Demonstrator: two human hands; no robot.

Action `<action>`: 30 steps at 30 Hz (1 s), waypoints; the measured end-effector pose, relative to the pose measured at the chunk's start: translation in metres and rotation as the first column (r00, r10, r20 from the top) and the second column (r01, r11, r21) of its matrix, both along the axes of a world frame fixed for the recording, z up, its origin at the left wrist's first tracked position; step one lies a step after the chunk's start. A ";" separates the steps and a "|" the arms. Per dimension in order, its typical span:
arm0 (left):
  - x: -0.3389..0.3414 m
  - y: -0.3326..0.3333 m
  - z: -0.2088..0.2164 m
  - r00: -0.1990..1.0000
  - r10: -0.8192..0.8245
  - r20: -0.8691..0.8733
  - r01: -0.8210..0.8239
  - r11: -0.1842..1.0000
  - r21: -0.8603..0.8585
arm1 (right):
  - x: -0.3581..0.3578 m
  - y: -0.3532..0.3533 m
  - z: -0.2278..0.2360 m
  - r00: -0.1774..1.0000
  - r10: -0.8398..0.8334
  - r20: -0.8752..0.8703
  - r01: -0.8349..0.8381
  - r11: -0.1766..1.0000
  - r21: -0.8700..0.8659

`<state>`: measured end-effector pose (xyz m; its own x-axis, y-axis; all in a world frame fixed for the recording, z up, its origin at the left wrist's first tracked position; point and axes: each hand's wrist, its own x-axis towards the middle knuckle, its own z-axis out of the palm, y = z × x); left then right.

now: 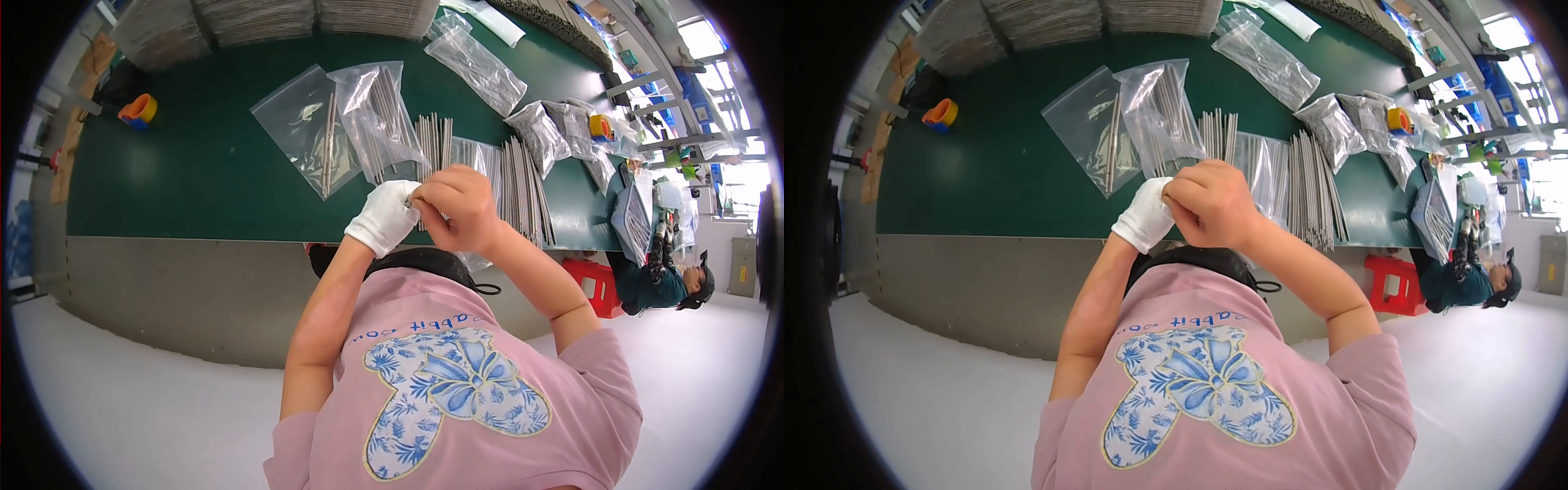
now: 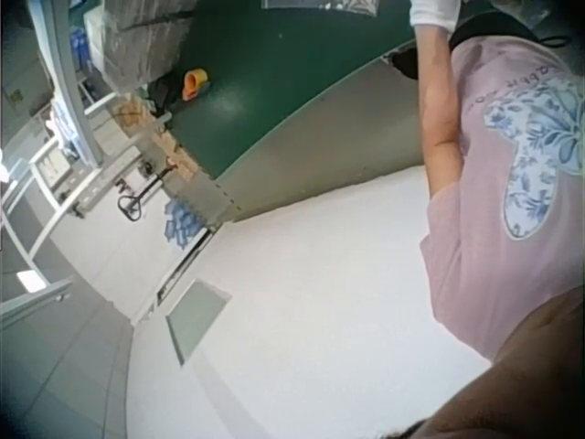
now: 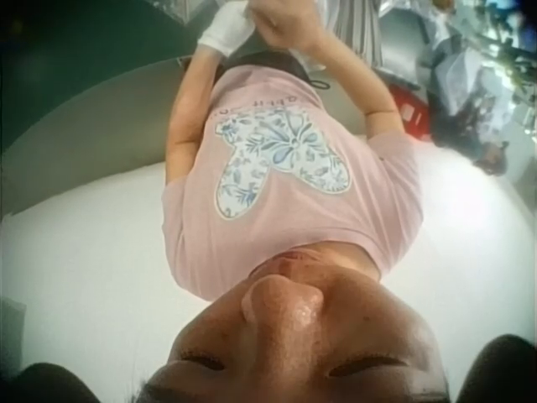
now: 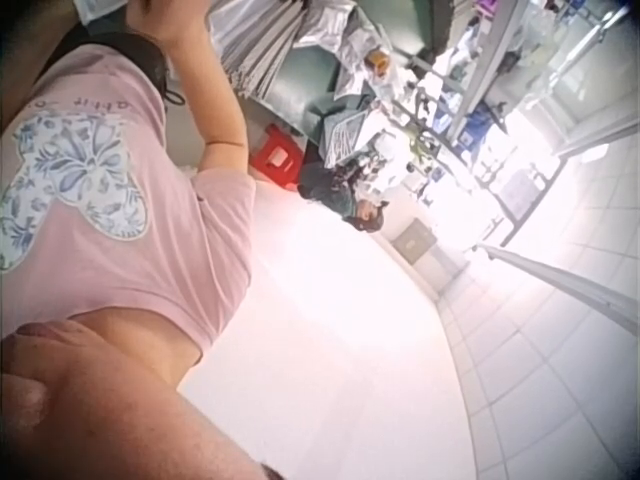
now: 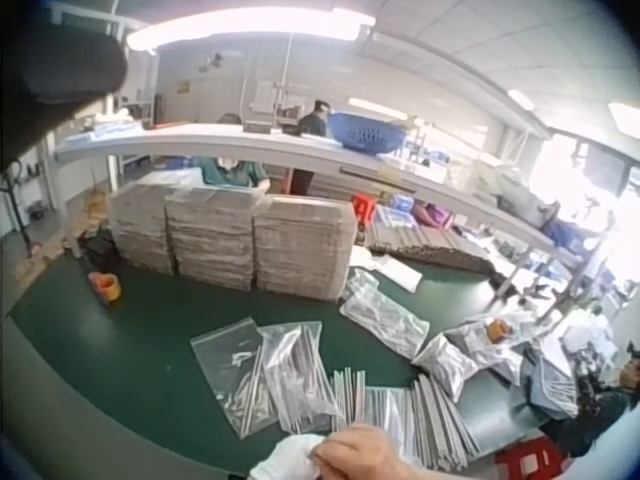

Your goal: Manually counting and packaging thin metal rods into plastic bags at an industrial workbench.

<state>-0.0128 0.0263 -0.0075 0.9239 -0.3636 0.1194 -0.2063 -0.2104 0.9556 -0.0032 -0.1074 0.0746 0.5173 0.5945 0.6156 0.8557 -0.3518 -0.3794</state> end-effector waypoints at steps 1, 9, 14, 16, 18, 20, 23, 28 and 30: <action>0.000 0.000 0.002 1.000 0.000 0.000 0.000 1.000 0.000 | 0.001 -0.001 0.001 1.000 0.004 -0.016 -0.004 0.999 -0.034; 0.000 -0.004 0.002 0.999 0.011 0.039 -0.011 1.000 -0.008 | 0.000 -0.005 -0.007 1.000 0.020 0.007 -0.020 1.000 0.001; 0.001 -0.006 -0.004 0.989 0.066 0.129 -0.070 0.997 0.027 | 0.000 -0.005 -0.002 1.000 -0.015 -0.014 0.014 0.997 -0.077; 0.000 -0.008 -0.005 0.981 0.093 0.171 -0.100 0.995 0.030 | 0.001 -0.005 -0.005 1.000 -0.001 0.017 0.001 0.999 -0.042; -0.001 -0.008 -0.010 0.975 0.114 0.188 -0.117 0.993 0.002 | 0.002 -0.003 -0.007 0.999 0.018 0.047 -0.017 1.000 -0.007; -0.003 -0.010 -0.010 0.973 0.139 0.182 -0.139 0.990 -0.013 | 0.000 -0.003 -0.008 0.999 0.019 0.039 -0.020 1.000 0.023; -0.004 -0.010 -0.009 0.968 0.168 0.186 -0.168 0.986 -0.015 | 0.001 -0.002 -0.011 0.998 0.041 0.045 -0.043 0.998 0.053; -0.005 -0.017 -0.004 0.935 0.290 0.203 -0.266 0.954 -0.138 | 0.001 -0.006 0.006 0.999 -0.001 0.053 -0.006 0.992 0.124; -0.005 -0.016 -0.003 0.956 0.274 0.103 -0.270 0.961 -0.057 | 0.001 -0.006 0.026 0.998 -0.039 0.057 0.030 0.986 0.162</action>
<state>-0.0175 0.0099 -0.0105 0.9676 -0.0930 0.2347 -0.2504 -0.2337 0.9395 -0.0025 -0.1133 0.1007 0.4954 0.4678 0.7319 0.8669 -0.3200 -0.3822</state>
